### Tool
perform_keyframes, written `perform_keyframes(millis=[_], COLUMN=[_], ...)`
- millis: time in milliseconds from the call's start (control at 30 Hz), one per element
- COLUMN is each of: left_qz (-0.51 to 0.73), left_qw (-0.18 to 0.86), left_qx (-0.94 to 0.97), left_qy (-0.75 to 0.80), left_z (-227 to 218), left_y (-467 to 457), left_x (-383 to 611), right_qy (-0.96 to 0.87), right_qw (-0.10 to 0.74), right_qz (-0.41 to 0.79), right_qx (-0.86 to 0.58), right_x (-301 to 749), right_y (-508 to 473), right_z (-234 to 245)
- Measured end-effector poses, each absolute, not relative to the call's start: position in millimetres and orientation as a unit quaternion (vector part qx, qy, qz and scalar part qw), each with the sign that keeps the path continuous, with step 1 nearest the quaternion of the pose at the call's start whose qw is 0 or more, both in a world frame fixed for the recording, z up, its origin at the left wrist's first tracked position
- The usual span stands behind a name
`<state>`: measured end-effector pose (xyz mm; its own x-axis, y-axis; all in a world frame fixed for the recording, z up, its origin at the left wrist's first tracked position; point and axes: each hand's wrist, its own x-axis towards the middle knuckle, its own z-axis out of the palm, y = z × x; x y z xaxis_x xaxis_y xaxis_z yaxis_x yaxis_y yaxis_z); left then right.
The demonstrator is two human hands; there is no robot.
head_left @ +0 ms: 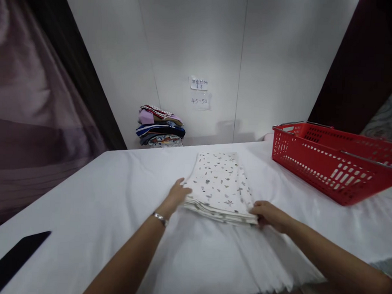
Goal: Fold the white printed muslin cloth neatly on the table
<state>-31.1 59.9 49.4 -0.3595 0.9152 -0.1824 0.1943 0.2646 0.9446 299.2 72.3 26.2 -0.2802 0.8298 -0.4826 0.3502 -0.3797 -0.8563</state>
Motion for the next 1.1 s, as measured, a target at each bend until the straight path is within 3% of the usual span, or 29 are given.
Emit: perform_keyframes(millis=[100,267,333,433,533,700,900,1100], left_qz=[0.425,0.286,0.287,0.292,0.23,0.288,0.355,0.383], left_qw=[0.361,0.176,0.058,-0.017,-0.034,-0.084,-0.069,-0.082], left_qx=[0.399,0.485,0.564,0.732,0.848,0.815,0.81,0.809], left_qy=[0.728,0.808,0.772,0.615,0.477,0.496,0.461,0.438], left_z=[53.6,38.1,35.6,33.7,25.3,11.7,30.4,57.8], left_y=[49.8,23.9,4.7,-28.9,-50.0,-36.1,-26.6,-47.5], left_x=[-79.3,-102.5,-83.7,-37.0,8.0,36.7,20.4,-12.6], right_qy=[-0.427,-0.297,-0.287,-0.296,-0.315,-0.345,-0.335,-0.259], right_qw=[0.261,0.27,0.26,0.237,0.244,0.257,0.259,0.374], right_qz=[0.719,0.818,0.826,0.827,0.817,0.804,0.845,0.832], right_qx=[-0.482,-0.411,-0.411,-0.415,-0.417,-0.41,-0.326,-0.318], right_x=[252.8,201.2,198.1,202.0,202.5,194.0,193.5,203.4], right_y=[26.9,-11.0,-11.9,-7.8,-4.2,0.1,6.7,61.4], right_z=[19.4,12.8,11.9,13.3,20.9,37.0,34.7,20.6])
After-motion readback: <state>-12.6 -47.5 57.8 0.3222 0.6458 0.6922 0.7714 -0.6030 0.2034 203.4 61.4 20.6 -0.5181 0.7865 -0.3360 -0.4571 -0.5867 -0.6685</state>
